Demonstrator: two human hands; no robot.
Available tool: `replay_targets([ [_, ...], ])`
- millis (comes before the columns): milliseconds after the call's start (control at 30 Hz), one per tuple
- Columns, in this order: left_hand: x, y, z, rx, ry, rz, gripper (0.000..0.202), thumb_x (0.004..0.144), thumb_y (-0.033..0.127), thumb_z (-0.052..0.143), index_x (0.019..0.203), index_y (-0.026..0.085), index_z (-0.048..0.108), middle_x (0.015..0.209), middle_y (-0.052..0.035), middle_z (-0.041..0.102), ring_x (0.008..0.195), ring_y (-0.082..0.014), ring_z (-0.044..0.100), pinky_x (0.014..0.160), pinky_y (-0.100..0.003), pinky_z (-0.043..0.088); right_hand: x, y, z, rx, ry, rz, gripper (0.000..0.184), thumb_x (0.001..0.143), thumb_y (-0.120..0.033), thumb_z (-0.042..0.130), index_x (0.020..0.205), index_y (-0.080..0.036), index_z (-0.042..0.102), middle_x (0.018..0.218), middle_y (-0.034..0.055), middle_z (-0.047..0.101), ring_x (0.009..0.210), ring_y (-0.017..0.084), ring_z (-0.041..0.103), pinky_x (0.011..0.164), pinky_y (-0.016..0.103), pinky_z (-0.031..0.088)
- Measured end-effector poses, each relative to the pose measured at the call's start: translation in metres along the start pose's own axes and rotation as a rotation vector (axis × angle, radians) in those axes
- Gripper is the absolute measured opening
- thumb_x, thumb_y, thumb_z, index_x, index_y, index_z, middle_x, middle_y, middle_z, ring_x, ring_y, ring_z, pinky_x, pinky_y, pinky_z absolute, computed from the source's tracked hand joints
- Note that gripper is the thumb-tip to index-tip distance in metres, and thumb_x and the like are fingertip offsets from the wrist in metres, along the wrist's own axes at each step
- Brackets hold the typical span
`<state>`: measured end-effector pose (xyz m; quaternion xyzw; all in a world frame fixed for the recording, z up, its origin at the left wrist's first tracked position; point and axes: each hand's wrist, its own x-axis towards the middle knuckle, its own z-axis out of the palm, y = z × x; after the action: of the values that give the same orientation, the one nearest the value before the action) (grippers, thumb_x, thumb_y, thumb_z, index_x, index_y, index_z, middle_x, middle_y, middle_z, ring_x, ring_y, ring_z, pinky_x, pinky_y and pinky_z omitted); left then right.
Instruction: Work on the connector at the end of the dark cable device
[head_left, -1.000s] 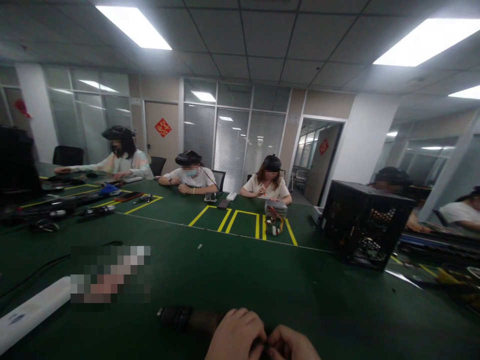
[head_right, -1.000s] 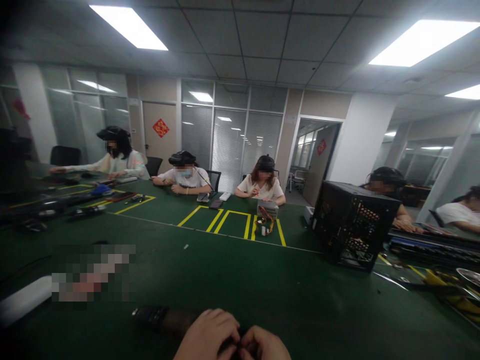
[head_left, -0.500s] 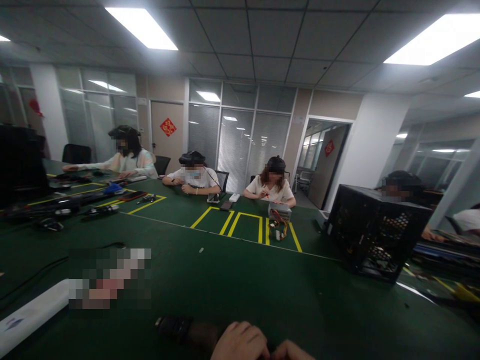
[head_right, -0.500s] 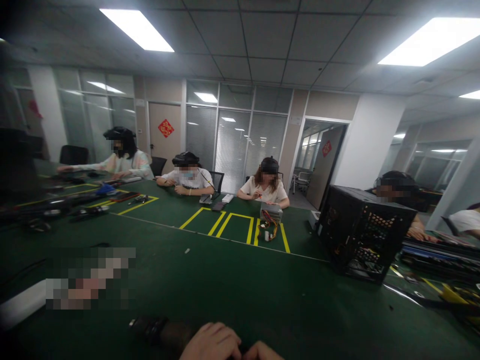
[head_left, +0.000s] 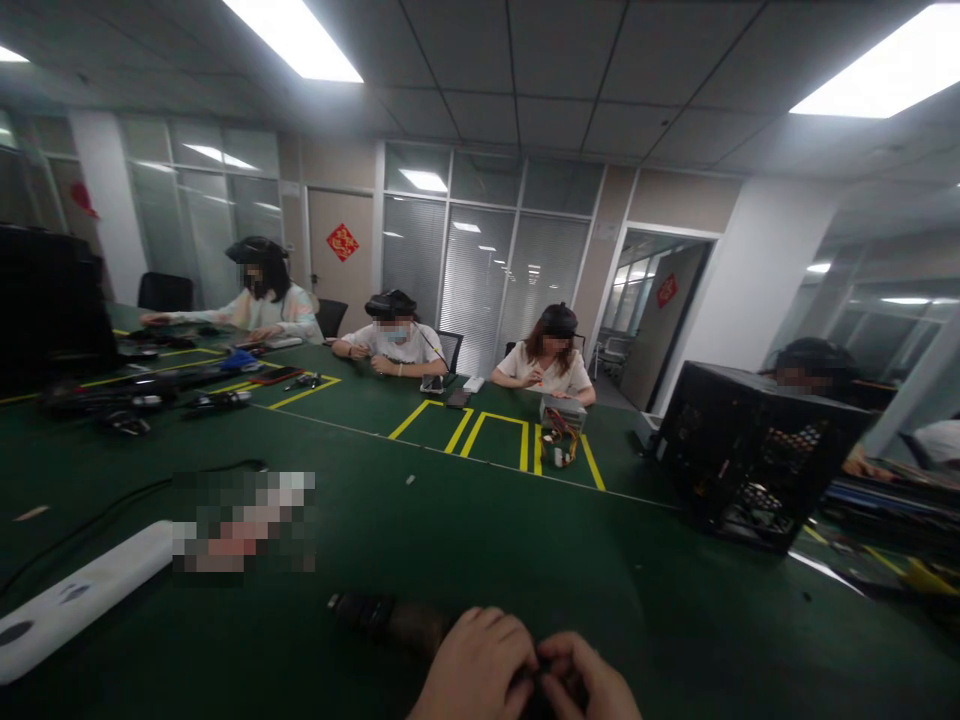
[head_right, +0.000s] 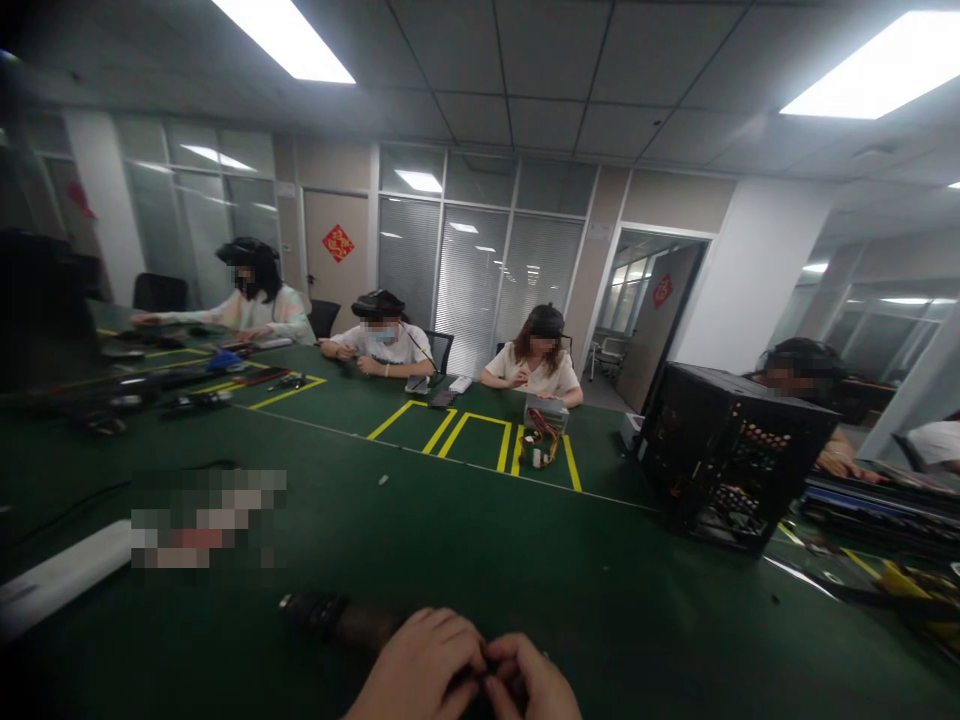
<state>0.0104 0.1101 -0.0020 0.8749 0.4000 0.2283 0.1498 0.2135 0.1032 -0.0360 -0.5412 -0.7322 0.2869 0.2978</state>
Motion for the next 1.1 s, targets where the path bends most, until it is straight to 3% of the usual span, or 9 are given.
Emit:
replay_targets([
  [100,-0.005,0.009,-0.005,-0.026,0.066,-0.028,0.008,0.083,0.023,0.065,0.090,0.023,0.061,0.097,0.0029,0.064,0.093,-0.0179,0.054,0.081,-0.031,0.034,-0.005,-0.013,-0.004,0.012,-0.010,-0.021,0.019,0.081,-0.028,0.056,0.098,-0.022,0.063,0.079,0.0014,0.069,0.072,0.017,0.063,0.068,0.021,0.047],
  [267,-0.010,0.016,-0.007,-0.006,0.110,-0.017,0.004,0.086,0.024,0.064,0.088,0.023,0.062,0.094,0.0031,0.065,0.092,-0.0171,0.055,0.085,-0.032,0.034,-0.012,-0.022,-0.010,-0.032,-0.084,0.053,0.014,0.086,-0.032,0.054,0.092,-0.023,0.063,0.075,-0.0010,0.067,0.067,0.016,0.062,0.060,0.021,0.043],
  [433,-0.012,0.014,-0.007,0.020,0.126,0.005,0.006,0.085,0.026,0.066,0.089,0.024,0.062,0.095,0.0042,0.065,0.092,-0.0169,0.055,0.084,-0.032,0.034,-0.015,-0.024,-0.016,-0.081,-0.137,0.008,0.010,0.086,-0.030,0.056,0.085,-0.023,0.063,0.073,-0.0027,0.066,0.065,0.015,0.059,0.060,0.020,0.041],
  [933,-0.011,0.015,-0.009,0.080,0.098,0.006,0.009,0.088,0.023,0.059,0.096,0.026,0.062,0.098,0.0034,0.065,0.095,-0.0166,0.056,0.086,-0.032,0.036,-0.013,-0.029,-0.012,-0.053,-0.103,0.041,0.017,0.086,-0.034,0.051,0.079,-0.021,0.061,0.069,-0.0024,0.061,0.064,0.015,0.056,0.058,0.020,0.041],
  [1100,-0.010,0.016,-0.010,0.079,0.087,-0.021,0.013,0.087,0.032,0.061,0.096,0.023,0.059,0.097,0.0014,0.065,0.094,-0.0192,0.057,0.085,-0.034,0.038,-0.012,-0.025,-0.012,-0.039,-0.097,0.049,0.017,0.084,-0.035,0.052,0.078,-0.021,0.060,0.068,-0.0020,0.060,0.063,0.015,0.056,0.058,0.020,0.041],
])
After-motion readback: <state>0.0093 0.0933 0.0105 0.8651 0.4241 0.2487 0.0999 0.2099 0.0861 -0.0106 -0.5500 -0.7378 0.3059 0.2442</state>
